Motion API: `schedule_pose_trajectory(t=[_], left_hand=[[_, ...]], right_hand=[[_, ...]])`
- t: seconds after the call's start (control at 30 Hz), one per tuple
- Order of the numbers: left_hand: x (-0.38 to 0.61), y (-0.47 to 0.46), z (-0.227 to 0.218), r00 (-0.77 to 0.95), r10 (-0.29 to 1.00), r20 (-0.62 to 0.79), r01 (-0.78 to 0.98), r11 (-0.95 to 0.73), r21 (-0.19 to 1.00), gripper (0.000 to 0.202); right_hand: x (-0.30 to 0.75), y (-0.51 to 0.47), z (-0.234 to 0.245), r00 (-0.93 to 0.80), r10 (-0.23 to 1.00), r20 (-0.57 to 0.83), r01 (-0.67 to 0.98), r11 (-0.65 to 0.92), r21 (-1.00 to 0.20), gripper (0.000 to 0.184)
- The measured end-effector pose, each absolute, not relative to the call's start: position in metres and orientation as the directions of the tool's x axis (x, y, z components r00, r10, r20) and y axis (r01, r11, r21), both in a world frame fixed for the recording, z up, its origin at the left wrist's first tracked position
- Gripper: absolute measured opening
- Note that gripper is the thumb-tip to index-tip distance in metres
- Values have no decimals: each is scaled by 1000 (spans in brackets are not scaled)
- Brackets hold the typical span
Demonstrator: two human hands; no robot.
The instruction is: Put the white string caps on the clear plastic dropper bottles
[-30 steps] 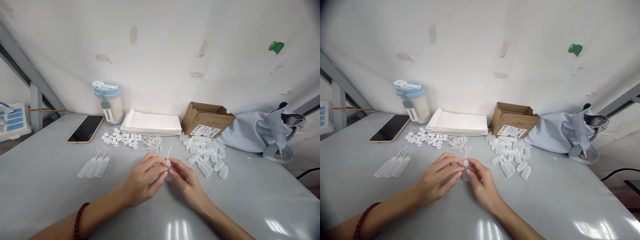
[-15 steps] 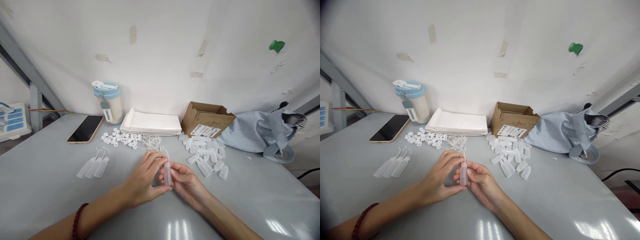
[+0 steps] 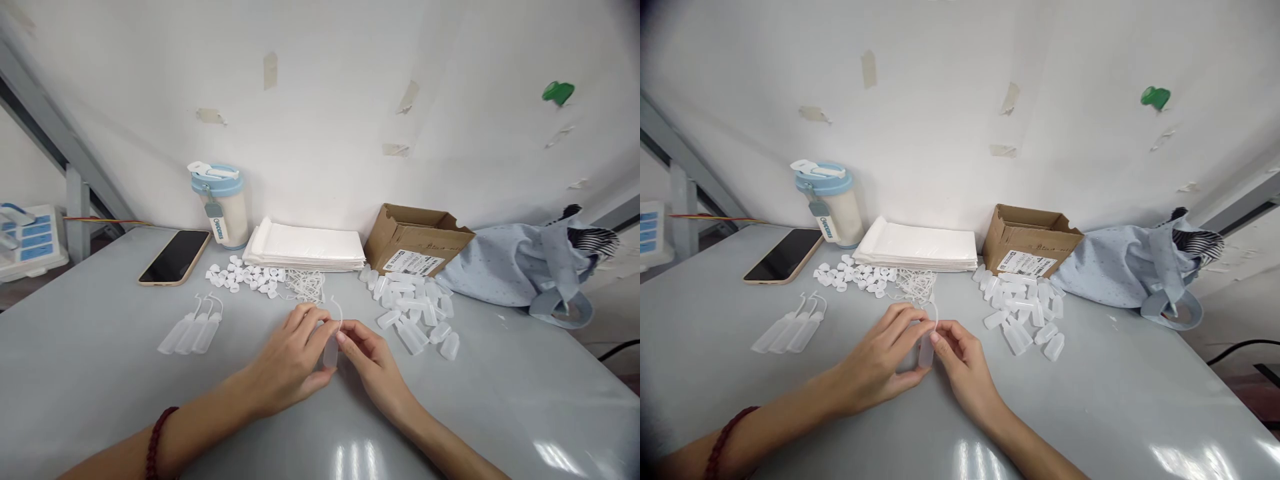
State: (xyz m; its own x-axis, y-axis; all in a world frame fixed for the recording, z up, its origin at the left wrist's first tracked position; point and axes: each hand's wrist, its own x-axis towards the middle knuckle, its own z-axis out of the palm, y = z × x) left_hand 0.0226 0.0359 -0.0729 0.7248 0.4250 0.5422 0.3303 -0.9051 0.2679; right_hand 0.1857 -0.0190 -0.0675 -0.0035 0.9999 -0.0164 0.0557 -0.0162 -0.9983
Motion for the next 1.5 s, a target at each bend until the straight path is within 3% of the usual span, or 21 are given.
schedule_pose_trajectory(t=[0.53,0.73,0.9,1.13,1.3,1.5], left_hand=[[23,36,-76,708,474,523,370,-880,297,39],[22,35,-73,733,455,506,375,-891,256,35],[18,37,-63,780,490,389,442,-872,211,33],[-45,52,-45,694,702,163,662,-710,240,42],[-87,59,-40,600,797,68,768,-598,230,42],[-97,71,-40,574,818,-40,802,-551,231,40]], right_hand=[[188,-18,-65,-15,999,-41,101,-39,-994,24],[188,-17,-67,-14,999,-52,135,-50,-990,26],[190,-17,-70,-6,999,-51,261,-48,-964,31],[212,-14,-59,80,996,34,468,-7,-884,31],[222,-9,-53,173,980,97,486,1,-874,30],[224,-9,-54,212,957,199,506,67,-860,25]])
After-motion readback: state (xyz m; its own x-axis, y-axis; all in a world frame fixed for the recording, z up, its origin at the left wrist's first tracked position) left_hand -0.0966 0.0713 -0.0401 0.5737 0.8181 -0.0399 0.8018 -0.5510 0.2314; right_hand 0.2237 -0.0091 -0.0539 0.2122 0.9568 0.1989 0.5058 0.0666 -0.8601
